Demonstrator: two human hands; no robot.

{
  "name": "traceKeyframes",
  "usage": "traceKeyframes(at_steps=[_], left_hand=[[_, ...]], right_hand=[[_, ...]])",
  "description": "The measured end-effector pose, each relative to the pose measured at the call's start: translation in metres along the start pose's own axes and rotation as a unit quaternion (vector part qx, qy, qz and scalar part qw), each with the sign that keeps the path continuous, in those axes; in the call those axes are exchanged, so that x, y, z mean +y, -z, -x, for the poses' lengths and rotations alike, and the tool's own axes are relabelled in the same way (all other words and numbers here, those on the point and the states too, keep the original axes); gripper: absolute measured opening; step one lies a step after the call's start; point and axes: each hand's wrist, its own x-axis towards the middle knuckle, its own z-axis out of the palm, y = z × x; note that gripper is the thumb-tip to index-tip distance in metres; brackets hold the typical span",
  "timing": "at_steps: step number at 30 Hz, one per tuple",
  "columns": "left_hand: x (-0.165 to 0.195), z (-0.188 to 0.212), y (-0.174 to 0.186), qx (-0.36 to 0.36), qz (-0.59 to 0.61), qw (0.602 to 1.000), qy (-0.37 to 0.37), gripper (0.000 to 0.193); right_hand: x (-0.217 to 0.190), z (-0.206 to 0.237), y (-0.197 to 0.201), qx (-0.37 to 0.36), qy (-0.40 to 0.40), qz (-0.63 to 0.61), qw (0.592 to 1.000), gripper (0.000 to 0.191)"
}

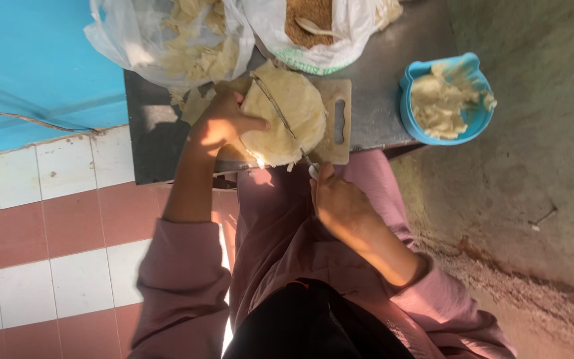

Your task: The person sits on the floor and cuts a stack of thin dough sheets into smaller pieces with a knife on a cutting board. They then place filling from a blue bowl onto the cut wrappers and fold the wrappers around the filling to form filled pastries, setting finished pieces aside.

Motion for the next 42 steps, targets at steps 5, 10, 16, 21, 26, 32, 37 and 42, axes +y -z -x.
traceKeyframes(at_steps=[5,10,16,21,26,32,37,42], left_hand=[[0.010,-0.018,0.012,-0.165,0.105,0.977,-0.086,0.071],[-0.002,-0.005,0.001,0.017,-0.117,0.989,-0.089,0.076],[-0.010,0.005,-0.006,0.016,0.159,0.987,0.014,0.076],[-0.012,0.004,0.014,-0.049,0.228,0.966,0.114,0.066],[-0.017,0.007,0.025,-0.081,0.261,0.958,0.080,0.057],[-0.020,0.009,0.019,-0.070,0.241,0.967,0.042,0.052],[-0.024,0.012,0.011,-0.056,0.260,0.964,-0.007,0.050],[-0.031,0.012,0.020,-0.085,0.313,0.946,0.017,0.052]], right_hand=[[-0.006,-0.026,-0.010,0.016,0.001,0.017,1.000,0.030],[-0.006,-0.034,-0.020,0.028,-0.010,-0.058,0.998,0.028],[-0.007,-0.042,-0.015,0.000,-0.030,-0.041,0.999,0.029],[0.005,-0.050,0.021,-0.087,0.026,-0.072,0.993,0.033],[0.007,-0.044,0.015,-0.024,0.038,-0.162,0.986,0.033],[-0.011,-0.074,-0.001,0.052,0.160,-0.039,0.985,0.018],[-0.012,-0.061,0.008,0.166,0.203,-0.007,0.965,0.013],[-0.002,-0.025,0.006,-0.082,-0.060,-0.014,0.995,0.029]])
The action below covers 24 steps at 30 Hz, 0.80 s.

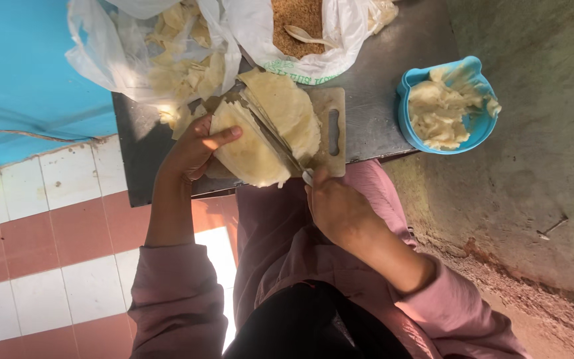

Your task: The person sits on the floor and cuts a stack of thin dough sheets into smaller pieces with a knife on a cutting board. They then place filling from a blue bowl onto the cut wrappers and fold the wrappers around the filling to form filled pastries, setting finished pieces aside.

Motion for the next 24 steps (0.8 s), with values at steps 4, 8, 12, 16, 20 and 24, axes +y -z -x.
traceKeyframes(at_steps=[4,8,12,16,20,24], left_hand=[[0.003,0.016,0.012,0.007,-0.006,0.999,-0.041,0.052],[0.026,0.034,0.032,0.059,0.041,0.994,-0.081,0.044],[0.079,0.008,0.057,0.092,0.111,0.977,-0.154,0.049],[0.114,-0.039,0.068,0.099,0.272,0.940,-0.181,0.060],[0.106,-0.071,0.057,0.405,-0.151,0.886,-0.168,0.081],[0.079,-0.045,0.041,0.502,-0.489,0.652,-0.290,0.061]], right_hand=[[-0.006,-0.008,0.000,0.038,0.014,0.000,0.999,0.030],[-0.006,-0.006,0.008,0.021,0.013,0.002,1.000,0.030],[-0.002,-0.001,0.011,0.040,0.037,0.013,0.998,0.029],[-0.005,-0.002,0.009,0.026,0.021,0.031,0.999,0.031],[-0.013,0.001,0.016,-0.003,-0.013,0.060,0.998,0.033],[-0.011,0.019,0.035,0.007,0.016,0.012,1.000,0.031]])
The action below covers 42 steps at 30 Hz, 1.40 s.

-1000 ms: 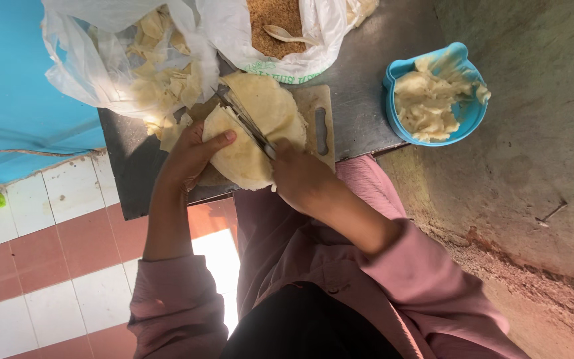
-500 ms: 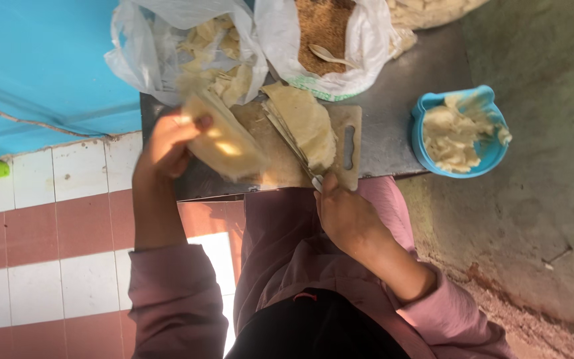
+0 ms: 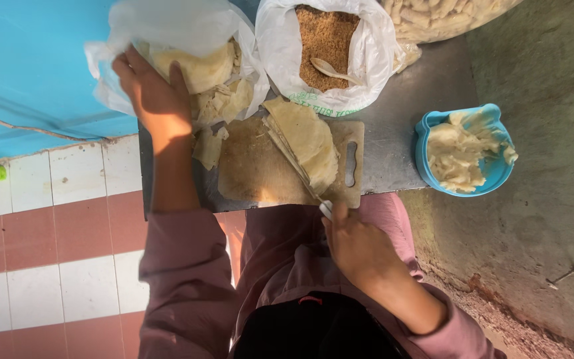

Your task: The person sits on the floor and cuts a stack of thin dough sheets into smaller pieces with a knife on a cutting board. They then place filling from a blue bowl onto the cut wrappers and fold the wrappers around the filling to form filled pastries, setting finished pieces aside.

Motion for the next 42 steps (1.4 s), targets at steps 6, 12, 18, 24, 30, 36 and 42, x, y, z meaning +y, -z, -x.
traceKeyframes(at_steps=[6,12,18,24,30,36,42], left_hand=[[0.059,0.083,0.021,-0.274,0.254,0.889,-0.264,0.030],[0.076,0.086,0.006,-0.396,0.272,0.824,-0.302,0.033],[0.079,0.083,0.010,-0.336,0.266,0.866,-0.259,0.018],[0.094,0.096,0.029,-0.274,0.230,0.891,-0.280,0.017],[0.098,0.128,0.014,-0.328,0.184,0.854,-0.360,0.027],[0.069,0.073,-0.032,-0.384,0.191,0.867,-0.253,0.048],[0.073,0.028,-0.068,-0.558,0.072,0.803,-0.196,0.079]], right_hand=[[0.046,0.051,0.029,-0.122,-0.090,-0.140,0.978,0.024],[0.099,0.085,0.038,-0.003,-0.129,-0.182,0.975,0.023],[0.112,0.098,0.037,0.025,-0.180,-0.272,0.945,0.031],[0.114,0.096,0.035,0.010,-0.184,-0.258,0.948,0.028],[0.111,0.092,0.037,0.012,-0.194,-0.250,0.948,0.032],[0.110,0.093,0.036,0.020,-0.182,-0.271,0.945,0.032],[0.114,0.096,0.033,0.022,-0.176,-0.285,0.942,0.031]])
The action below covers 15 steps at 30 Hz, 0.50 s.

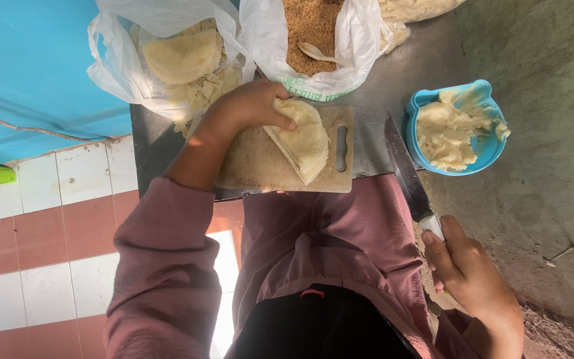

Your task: The person sits on the floor and cuts a stack of thin dough sheets into smaller pieces with a knife on a cutting board. They then place filling from a blue bowl onto the cut wrappers and fold the wrappers around the filling to form filled pastries, setting finished pieces aside.

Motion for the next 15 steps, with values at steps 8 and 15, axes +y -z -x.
traceKeyframes(at_steps=[8,15], left_hand=[[0.028,-0.004,0.019,-0.127,-0.089,0.985,0.082,0.064],[0.024,0.029,-0.004,0.071,-0.065,0.993,-0.073,0.052]], right_hand=[[0.008,-0.004,-0.001,0.009,-0.016,-0.019,1.000,0.031],[0.025,-0.025,-0.012,-0.010,0.026,-0.081,0.996,0.025]])
